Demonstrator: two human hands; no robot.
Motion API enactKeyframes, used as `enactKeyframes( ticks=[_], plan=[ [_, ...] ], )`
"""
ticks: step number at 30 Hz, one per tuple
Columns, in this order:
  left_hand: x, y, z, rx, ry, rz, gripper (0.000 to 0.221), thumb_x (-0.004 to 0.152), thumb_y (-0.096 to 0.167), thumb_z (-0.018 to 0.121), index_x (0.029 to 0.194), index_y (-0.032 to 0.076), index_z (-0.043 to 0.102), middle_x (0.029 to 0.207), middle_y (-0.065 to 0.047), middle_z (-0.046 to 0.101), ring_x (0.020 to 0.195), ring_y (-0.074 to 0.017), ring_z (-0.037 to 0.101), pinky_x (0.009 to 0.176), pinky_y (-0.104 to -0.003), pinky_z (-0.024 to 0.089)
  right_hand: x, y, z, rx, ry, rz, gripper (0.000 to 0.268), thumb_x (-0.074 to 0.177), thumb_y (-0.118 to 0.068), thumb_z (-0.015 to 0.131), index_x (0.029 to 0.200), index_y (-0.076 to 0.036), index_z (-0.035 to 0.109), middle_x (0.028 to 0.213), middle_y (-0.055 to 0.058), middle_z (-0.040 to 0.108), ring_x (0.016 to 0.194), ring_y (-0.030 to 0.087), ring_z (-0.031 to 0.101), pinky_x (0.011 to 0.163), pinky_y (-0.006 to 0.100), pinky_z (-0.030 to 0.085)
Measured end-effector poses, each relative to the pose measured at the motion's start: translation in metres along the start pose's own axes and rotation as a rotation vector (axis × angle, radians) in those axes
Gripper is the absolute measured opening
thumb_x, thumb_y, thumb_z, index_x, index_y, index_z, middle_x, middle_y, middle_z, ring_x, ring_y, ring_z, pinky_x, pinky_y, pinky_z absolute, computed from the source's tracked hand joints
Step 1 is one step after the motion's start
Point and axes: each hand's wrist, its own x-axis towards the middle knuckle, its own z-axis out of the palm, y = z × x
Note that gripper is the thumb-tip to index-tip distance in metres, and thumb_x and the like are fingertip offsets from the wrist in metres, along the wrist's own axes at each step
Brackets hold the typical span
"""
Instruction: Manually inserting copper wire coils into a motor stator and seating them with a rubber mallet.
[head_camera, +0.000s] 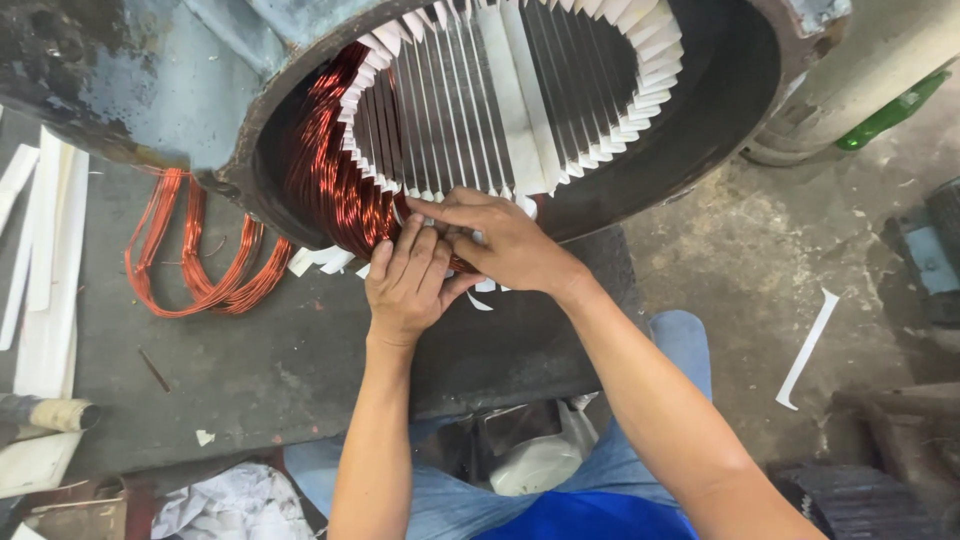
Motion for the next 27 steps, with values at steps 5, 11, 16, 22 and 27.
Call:
enactKeyframes(
  ticks=[5, 11, 16, 22, 27],
  plan=[
    [0.000, -0.001, -0.002, -0.014, -0.004, 0.000, 0.060, 0.107, 0.071, 0.053, 0.108, 0.016, 0.075, 0.120, -0.007, 0.079, 0.127, -0.0237, 0.074, 0.129, -0.045, 0.028, -0.001, 0.002, 0.002, -0.004, 0.009, 0.007, 0.067, 0.088, 0.011, 0.062, 0.150, -0.013, 0.069, 0.102, 0.015, 0.074, 0.090, 0.034, 0.075, 0.080, 0.048, 0.061],
    [0.003, 0.000, 0.000, -0.011, 0.010, 0.003, 0.060, 0.108, 0.070, 0.051, 0.108, 0.016, 0.075, 0.120, -0.007, 0.080, 0.126, -0.0243, 0.075, 0.129, -0.045, 0.028, -0.002, 0.003, -0.001, -0.018, 0.017, -0.008, 0.067, 0.089, 0.010, 0.062, 0.151, -0.014, 0.068, 0.103, 0.016, 0.074, 0.091, 0.036, 0.076, 0.081, 0.049, 0.062],
    [-0.002, 0.000, 0.003, -0.018, 0.001, 0.006, 0.060, 0.109, 0.070, 0.050, 0.108, 0.015, 0.075, 0.120, -0.008, 0.080, 0.126, -0.0258, 0.075, 0.129, -0.046, 0.028, -0.002, 0.007, 0.000, -0.055, 0.017, -0.025, 0.067, 0.090, 0.010, 0.061, 0.152, -0.014, 0.067, 0.103, 0.014, 0.073, 0.089, 0.033, 0.074, 0.080, 0.046, 0.062],
    [0.000, 0.001, -0.001, -0.027, -0.022, -0.006, 0.063, 0.109, 0.072, 0.048, 0.107, 0.015, 0.076, 0.120, -0.007, 0.080, 0.126, -0.0251, 0.074, 0.128, -0.046, 0.028, -0.006, 0.004, -0.001, -0.060, 0.020, -0.032, 0.070, 0.091, 0.011, 0.063, 0.158, -0.012, 0.061, 0.106, 0.016, 0.074, 0.091, 0.038, 0.075, 0.082, 0.050, 0.062],
    [-0.001, -0.001, 0.000, -0.008, -0.020, 0.014, 0.062, 0.109, 0.071, 0.048, 0.107, 0.017, 0.078, 0.119, -0.006, 0.081, 0.125, -0.0246, 0.076, 0.129, -0.046, 0.025, -0.010, 0.012, -0.002, -0.038, -0.017, -0.023, 0.070, 0.096, 0.008, 0.061, 0.160, -0.020, 0.058, 0.113, 0.012, 0.075, 0.101, 0.036, 0.077, 0.089, 0.049, 0.063]
  ],
)
